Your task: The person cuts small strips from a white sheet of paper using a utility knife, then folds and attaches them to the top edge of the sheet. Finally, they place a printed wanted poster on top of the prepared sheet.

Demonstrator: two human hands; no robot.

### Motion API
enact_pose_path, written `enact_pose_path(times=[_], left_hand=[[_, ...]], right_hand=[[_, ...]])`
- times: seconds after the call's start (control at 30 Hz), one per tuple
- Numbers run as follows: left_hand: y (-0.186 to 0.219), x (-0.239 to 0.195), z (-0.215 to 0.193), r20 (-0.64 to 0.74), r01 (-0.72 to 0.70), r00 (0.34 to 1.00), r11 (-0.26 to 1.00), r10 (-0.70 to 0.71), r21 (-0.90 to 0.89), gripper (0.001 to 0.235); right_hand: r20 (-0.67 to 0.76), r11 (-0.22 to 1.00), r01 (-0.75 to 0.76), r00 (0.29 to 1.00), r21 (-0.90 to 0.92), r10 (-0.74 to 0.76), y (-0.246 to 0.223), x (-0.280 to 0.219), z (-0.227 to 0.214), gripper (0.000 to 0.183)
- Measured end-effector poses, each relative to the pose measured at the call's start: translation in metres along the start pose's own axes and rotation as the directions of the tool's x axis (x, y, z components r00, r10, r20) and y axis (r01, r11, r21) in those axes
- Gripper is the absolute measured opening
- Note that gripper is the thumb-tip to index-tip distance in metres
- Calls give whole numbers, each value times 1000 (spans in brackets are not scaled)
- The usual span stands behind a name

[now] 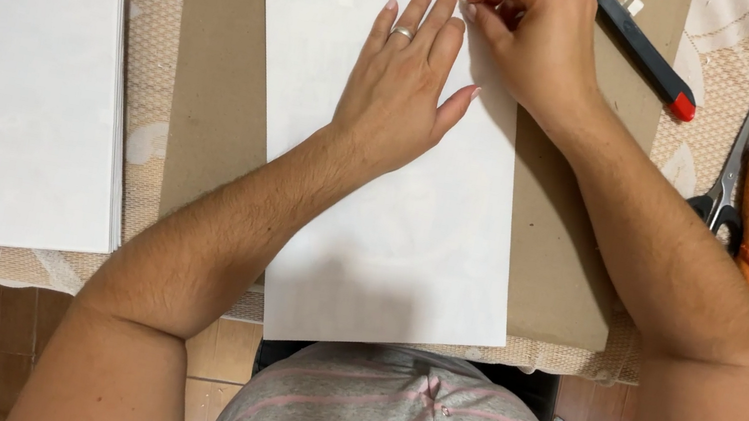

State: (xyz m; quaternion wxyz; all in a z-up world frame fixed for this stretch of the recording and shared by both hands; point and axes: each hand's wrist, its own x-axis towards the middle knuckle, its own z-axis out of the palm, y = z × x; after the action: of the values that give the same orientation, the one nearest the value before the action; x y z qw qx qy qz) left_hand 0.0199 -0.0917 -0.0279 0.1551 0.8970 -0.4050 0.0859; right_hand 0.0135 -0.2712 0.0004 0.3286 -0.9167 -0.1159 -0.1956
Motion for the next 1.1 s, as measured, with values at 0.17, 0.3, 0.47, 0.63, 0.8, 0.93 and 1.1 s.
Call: enact_pose_path(times=[0.17,0.3,0.47,0.63,0.8,0.93,1.1], left_hand=[[0,0,1,34,18,999,1000,-18,20,64],[0,0,2,17,18,1000,1000,-19,8,63],[0,0,0,22,19,1000,1000,-19,-3,61],[-1,0,-1,17,25,1000,998,-24,-50,60],[-2,0,-1,21,31,999,997,-29,-72,62],[-2,0,-2,17,35,999,996,-33,-81,62],[-12,4,-11,-37,23,999,967,-34,-254,86]], right_hand=[[16,1000,16,1000,23,-17,7,-6,0,10],[20,998,64,998,29,-64,10,-9,0,10],[21,997,57,998,49,-58,11,-10,-1,10],[36,996,52,998,79,-55,10,-10,-2,9],[41,992,60,997,110,-65,11,-11,-3,9],[44,989,58,997,136,-64,11,-11,-3,9],[50,991,36,998,130,-42,9,-11,-3,9]])
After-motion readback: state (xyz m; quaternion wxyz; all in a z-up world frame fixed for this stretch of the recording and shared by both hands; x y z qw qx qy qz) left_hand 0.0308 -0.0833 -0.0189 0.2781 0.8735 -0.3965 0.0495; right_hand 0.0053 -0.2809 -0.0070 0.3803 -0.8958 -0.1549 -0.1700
